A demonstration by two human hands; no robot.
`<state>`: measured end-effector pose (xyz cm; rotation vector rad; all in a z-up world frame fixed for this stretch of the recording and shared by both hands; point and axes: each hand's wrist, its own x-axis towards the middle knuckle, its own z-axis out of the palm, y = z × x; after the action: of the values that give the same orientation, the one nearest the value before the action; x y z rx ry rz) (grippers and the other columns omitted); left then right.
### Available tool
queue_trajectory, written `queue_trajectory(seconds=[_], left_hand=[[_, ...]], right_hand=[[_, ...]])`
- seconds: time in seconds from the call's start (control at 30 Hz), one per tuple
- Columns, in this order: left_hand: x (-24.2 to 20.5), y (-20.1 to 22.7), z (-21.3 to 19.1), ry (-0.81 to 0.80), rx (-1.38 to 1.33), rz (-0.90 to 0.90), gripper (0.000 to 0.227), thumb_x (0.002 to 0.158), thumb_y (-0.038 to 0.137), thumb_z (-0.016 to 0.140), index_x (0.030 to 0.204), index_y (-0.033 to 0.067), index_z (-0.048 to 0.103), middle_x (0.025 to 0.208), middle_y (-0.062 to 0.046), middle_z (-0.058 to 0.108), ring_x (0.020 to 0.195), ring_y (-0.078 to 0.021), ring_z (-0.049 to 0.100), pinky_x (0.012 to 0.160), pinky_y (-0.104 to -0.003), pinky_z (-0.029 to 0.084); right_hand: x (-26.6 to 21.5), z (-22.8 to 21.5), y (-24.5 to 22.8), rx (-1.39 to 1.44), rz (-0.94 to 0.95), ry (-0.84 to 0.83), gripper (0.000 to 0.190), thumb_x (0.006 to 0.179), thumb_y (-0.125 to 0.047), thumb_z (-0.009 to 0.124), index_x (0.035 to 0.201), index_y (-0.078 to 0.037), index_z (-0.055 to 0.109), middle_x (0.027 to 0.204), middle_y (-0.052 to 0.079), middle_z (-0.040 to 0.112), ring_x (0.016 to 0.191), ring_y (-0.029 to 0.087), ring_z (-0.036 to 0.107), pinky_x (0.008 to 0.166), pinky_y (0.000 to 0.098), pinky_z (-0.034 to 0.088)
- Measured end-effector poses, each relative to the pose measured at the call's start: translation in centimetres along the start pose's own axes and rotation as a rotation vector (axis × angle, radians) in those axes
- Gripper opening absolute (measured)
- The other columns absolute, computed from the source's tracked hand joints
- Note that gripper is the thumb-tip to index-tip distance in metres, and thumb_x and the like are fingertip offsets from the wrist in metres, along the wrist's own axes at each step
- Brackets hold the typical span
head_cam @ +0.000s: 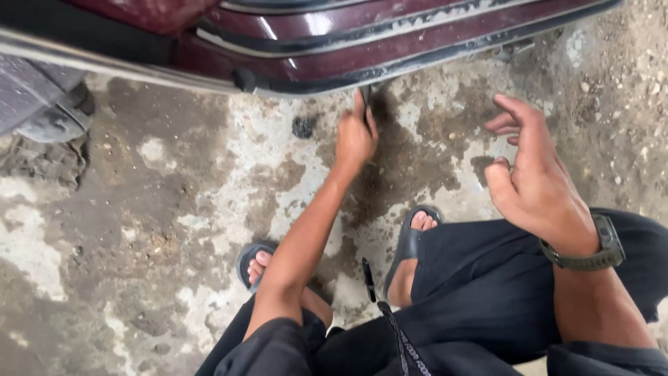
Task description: Using a metal tool to pry and remove the side body panel of a scooter.
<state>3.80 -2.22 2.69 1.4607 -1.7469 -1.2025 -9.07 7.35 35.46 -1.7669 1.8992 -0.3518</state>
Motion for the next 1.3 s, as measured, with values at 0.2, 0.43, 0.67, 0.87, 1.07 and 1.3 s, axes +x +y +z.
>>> queue_trajectory(seconds=[0.2, 0.43, 0.67, 0.87, 1.07, 1.3], left_hand=[[-3.8, -0.3, 0.8, -0.024, -0.068, -0.013, 0.061, 0.11, 0.022, 0.04, 0.163, 0.0138, 0.013, 0.122, -0.039, 0.053, 0.035, -0.031, 0.047, 0.04, -0.044, 0.046], [-2.8, 0.8, 0.7, 0.047, -0.01, -0.092, 0.055, 0.111, 0.019, 0.04, 0.162, 0.0145, 0.018, 0.097, -0.033, 0.06, 0.044, -0.0289, 0.058, 0.036, -0.04, 0.057], [-11.5, 4.1, -0.1, -0.216, 0.057, 0.058, 0.064, 0.109, 0.024, 0.045, 0.164, 0.0181, 0.013, 0.119, -0.039, 0.054, 0.039, -0.0333, 0.054, 0.037, -0.047, 0.054], [-9.9, 7.1, -2.6, -0.381, 0.165, 0.075, 0.078, 0.096, 0.024, 0.048, 0.165, 0.0223, 0.013, 0.123, -0.022, 0.047, 0.075, -0.0577, 0.067, 0.061, -0.062, 0.06], [-6.7, 6.9, -5.9, -0.489, 0.534, 0.142, 0.086, 0.094, 0.015, 0.063, 0.161, 0.0084, 0.009, 0.134, -0.018, 0.061, 0.115, -0.0456, 0.066, 0.084, -0.059, 0.061], [-2.2, 6.3, -8.6, -0.444, 1.034, 0.381, 0.016, 0.105, 0.029, 0.037, 0.116, 0.0183, 0.034, 0.106, -0.004, 0.077, 0.13, -0.0302, 0.054, 0.064, -0.053, 0.061]], right_hand=[[0.1, 0.2, -1.0, -0.039, -0.048, -0.007, 0.071, 0.086, 0.009, 0.045, 0.155, 0.007, 0.026, 0.128, 0.026, 0.048, 0.118, 0.035, 0.05, 0.107, 0.049, 0.04], [0.2, 1.2, -1.3, -0.016, 0.042, -0.074, 0.064, 0.091, 0.003, 0.046, 0.154, 0.004, 0.03, 0.133, 0.021, 0.045, 0.051, 0.02, 0.035, 0.063, 0.0407, 0.041], [-0.1, 5.0, 4.1, -0.153, 0.271, -0.327, 0.056, 0.098, -0.021, 0.043, 0.15, -0.001, 0.04, 0.109, 0.015, 0.062, 0.093, 0.032, 0.062, 0.082, 0.0481, 0.048], [1.5, 11.2, 6.2, 0.252, 0.513, -0.257, 0.059, 0.109, -0.032, 0.048, 0.152, 0.006, 0.035, 0.125, 0.038, 0.061, 0.11, 0.05, 0.066, 0.09, 0.0557, 0.056], [5.2, 18.8, 2.8, 0.852, 0.736, 0.171, 0.055, 0.105, -0.038, 0.052, 0.135, 0.007, 0.055, 0.125, 0.031, 0.061, 0.106, 0.044, 0.066, 0.08, 0.0535, 0.059], [10.6, 25.3, 5.3, 1.328, 0.737, 0.494, 0.021, 0.098, -0.027, 0.063, 0.092, -0.007, 0.07, 0.075, 0.008, 0.069, 0.062, 0.026, 0.069, 0.046, 0.0344, 0.056]])
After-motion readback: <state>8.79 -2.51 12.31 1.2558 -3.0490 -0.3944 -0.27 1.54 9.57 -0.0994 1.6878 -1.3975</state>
